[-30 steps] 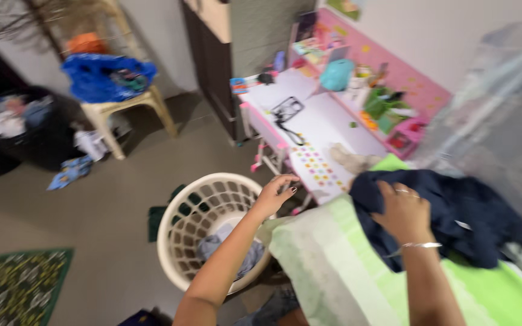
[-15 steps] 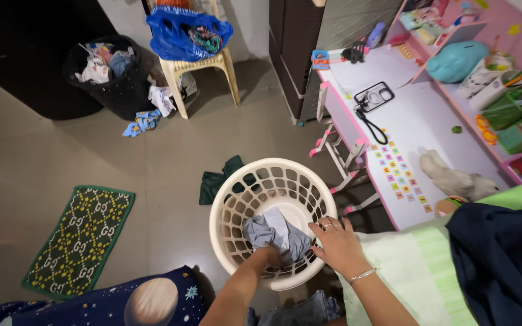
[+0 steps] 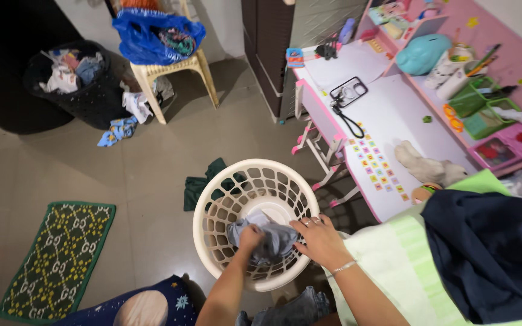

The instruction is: The person folds several garments on a green-covered surface, including black shorts, gray shorts, navy shorts, and denim jeans. They smooth each item, fold it into a compact rectangle, and place it into a growing stack. The person also retrieves items from a laundry basket and adds them to the stack.

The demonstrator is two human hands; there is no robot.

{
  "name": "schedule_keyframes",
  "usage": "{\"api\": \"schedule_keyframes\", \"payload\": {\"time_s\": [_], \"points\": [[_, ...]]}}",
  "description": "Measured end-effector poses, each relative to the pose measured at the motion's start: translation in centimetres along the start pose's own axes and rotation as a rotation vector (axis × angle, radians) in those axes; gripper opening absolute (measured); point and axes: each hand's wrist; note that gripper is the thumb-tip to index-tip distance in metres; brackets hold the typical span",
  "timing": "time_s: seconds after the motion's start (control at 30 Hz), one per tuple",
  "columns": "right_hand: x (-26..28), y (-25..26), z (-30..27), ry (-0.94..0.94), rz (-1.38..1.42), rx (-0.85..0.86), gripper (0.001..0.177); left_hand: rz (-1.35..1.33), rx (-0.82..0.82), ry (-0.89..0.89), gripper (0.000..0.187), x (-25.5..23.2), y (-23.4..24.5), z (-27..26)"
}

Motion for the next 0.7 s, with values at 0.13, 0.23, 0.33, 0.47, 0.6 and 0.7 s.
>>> {"api": "schedule_keyframes", "payload": {"time_s": [0.13,0.23,0.33,0.47,0.6,0.7], "points": [[0.8,2.0,0.2,-0.08,0.098,0.001,0.09,-0.688,0.09,-0.17,0.023,-4.1,4.6,2.4],[1.0,2.4,-0.3,-0.172,0.355,0.013,0.108,-0.932,0.327,-0.368,0.027,-9.4,9.8,0.2],[0.2,0.9,-0.7,-0.036,0.709,-0.204,0.111,-1.257,0.581,-0.503,0.033,-17.1,14.4,-5.5],[-1.5,-1.1,-0.7,0.019,1.171,-0.371,0.083,-1.409,0.699,-0.724,0.039,-30.9,17.0,-13.0],[-9.0,3.7,-7.3,-0.124,0.944,-0.798,0.057,-1.721,0.878,-0.87,0.033,-44.2,17.2,-18.1],[-16.4,11.4,-17.3,-0.275,1.152,-1.086,0.04,-1.806,0.997,-0.95,0.022,-50.9,15.6,-21.2]]}}
Point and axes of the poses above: each hand's wrist, its own z-axis towards the middle knuckle, its own y-axis out of the back of the hand, x = y × z, and after that the axes turned 4 degrees about -y, right-handed
